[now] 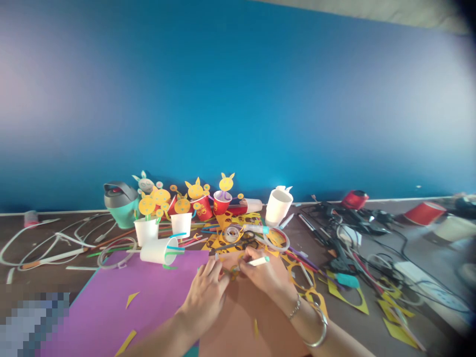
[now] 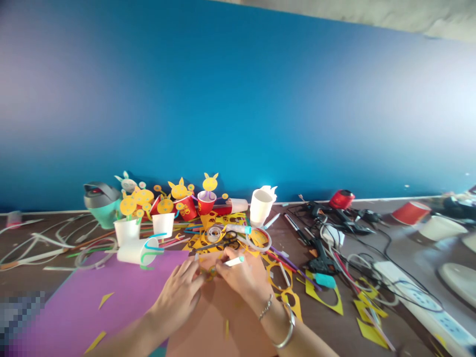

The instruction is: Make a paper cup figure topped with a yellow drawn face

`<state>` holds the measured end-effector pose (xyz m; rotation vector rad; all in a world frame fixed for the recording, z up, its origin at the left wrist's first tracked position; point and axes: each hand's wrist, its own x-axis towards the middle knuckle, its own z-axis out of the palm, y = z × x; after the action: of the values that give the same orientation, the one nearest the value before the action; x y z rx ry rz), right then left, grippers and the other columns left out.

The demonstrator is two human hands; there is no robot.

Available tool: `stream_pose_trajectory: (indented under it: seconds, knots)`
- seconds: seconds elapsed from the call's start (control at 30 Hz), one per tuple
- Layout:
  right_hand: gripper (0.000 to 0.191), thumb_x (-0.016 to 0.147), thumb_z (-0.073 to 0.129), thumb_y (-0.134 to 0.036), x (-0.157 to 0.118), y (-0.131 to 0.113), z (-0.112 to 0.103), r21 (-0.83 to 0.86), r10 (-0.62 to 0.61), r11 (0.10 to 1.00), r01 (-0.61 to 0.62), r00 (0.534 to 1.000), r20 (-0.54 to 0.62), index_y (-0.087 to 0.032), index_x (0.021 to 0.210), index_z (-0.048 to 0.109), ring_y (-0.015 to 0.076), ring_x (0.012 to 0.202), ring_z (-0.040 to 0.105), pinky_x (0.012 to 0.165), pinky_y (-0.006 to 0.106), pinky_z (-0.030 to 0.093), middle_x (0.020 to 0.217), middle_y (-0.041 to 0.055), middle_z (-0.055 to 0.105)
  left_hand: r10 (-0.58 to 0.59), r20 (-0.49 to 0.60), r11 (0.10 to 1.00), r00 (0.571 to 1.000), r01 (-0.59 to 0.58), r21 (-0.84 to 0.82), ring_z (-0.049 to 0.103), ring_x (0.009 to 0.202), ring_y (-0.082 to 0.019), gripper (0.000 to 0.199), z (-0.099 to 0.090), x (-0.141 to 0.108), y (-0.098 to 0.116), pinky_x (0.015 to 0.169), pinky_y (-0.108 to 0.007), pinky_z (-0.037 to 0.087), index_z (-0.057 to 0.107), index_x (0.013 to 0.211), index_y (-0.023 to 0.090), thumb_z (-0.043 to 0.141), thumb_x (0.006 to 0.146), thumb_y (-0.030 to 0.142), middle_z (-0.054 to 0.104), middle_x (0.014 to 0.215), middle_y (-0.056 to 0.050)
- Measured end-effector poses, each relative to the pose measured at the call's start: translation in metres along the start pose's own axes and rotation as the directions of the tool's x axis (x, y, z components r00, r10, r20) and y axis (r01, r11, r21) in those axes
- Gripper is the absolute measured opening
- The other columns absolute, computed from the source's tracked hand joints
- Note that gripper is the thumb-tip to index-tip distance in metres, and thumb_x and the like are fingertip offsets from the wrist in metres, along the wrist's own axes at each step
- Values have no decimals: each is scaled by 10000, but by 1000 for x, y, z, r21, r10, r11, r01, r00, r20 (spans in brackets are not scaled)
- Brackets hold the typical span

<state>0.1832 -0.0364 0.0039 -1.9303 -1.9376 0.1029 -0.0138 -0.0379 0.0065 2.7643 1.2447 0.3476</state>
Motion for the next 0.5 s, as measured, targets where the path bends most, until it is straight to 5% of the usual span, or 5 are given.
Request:
stream_pose_trajectory:
  seconds: [0.5]
  knots:
    - [156,822,528,-296,-1,1,1,-2,25,1000,-25,1000,9,-226,715,617,104,530,498,494,230,278,608,-25,623,-5,11,1000,1000,5,-2,438,1229,-265,215,-2,0,2,961,-396,430,644,976,219,515,849,102,563,1197,-84]
